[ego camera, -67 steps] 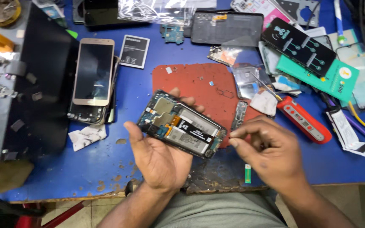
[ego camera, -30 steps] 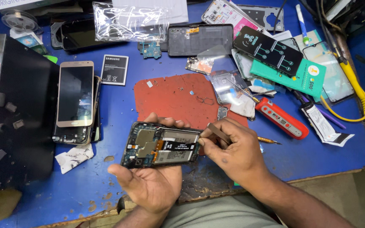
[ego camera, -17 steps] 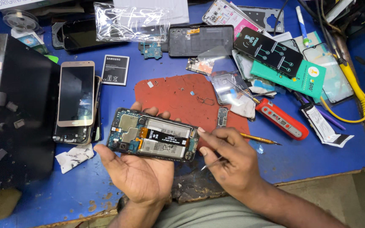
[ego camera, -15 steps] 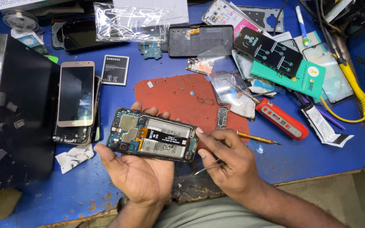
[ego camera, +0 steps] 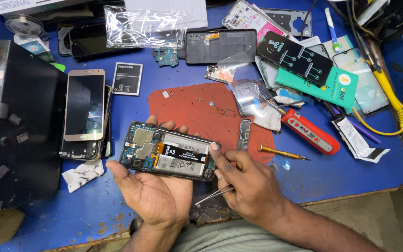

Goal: The person uses tweezers to remove a metal bracket from a disassembled smartphone, then wipes the screen with a cloth. The person places the phone on the table and turns it on, showing the home screen.

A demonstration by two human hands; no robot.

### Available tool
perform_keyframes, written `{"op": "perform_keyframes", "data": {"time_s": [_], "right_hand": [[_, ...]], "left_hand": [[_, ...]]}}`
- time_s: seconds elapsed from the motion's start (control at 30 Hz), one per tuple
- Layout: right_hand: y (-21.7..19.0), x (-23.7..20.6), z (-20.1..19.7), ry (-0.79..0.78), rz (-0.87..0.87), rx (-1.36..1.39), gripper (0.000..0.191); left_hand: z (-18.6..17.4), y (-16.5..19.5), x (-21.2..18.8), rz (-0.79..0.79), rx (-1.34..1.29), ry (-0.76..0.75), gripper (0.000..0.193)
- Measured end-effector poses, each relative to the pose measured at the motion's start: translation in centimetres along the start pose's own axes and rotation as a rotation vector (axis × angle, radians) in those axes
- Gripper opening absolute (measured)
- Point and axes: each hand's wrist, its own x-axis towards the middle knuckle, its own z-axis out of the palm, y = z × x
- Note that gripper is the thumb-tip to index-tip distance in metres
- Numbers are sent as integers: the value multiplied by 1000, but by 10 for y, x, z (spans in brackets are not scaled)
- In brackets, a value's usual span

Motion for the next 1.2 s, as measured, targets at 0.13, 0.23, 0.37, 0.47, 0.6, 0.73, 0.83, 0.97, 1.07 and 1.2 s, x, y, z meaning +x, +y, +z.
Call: {"op": "perform_keyframes", "data": {"time_s": [0.13,0.23,0.37,0.47,0.6,0.73,0.83,0.97,1.07,1.2], "right_hand": [[-1,2,-2,-56,-14,-28,59],[-2,7,-8,-86,60,58,58],[12,17,-33,-43,259,95,44],[36,21,-54,31,542,74,34],[59,14,-67,108,423,-47,26],[67,2,-69,1,305,-230,22],[70,-2,-69,-11,206,-345,20],[65,1,-69,-13,168,-407,19],[50,10,-68,48,153,-281,33],[11,19,-53,-34,47,98,72]], "left_hand": [[-1,-1,1,11,8,24,87],[-2,0,3,-14,-29,15,88],[-5,6,5,17,-11,27,87],[-7,11,7,2,-37,27,87],[-9,12,9,0,-15,26,91],[-7,8,9,-22,-3,-7,95],[-5,4,9,-29,-26,17,94],[-3,1,6,-71,-30,-28,94],[-1,-2,3,-103,-76,-66,91],[3,-15,-4,-103,-90,-104,87]]}}
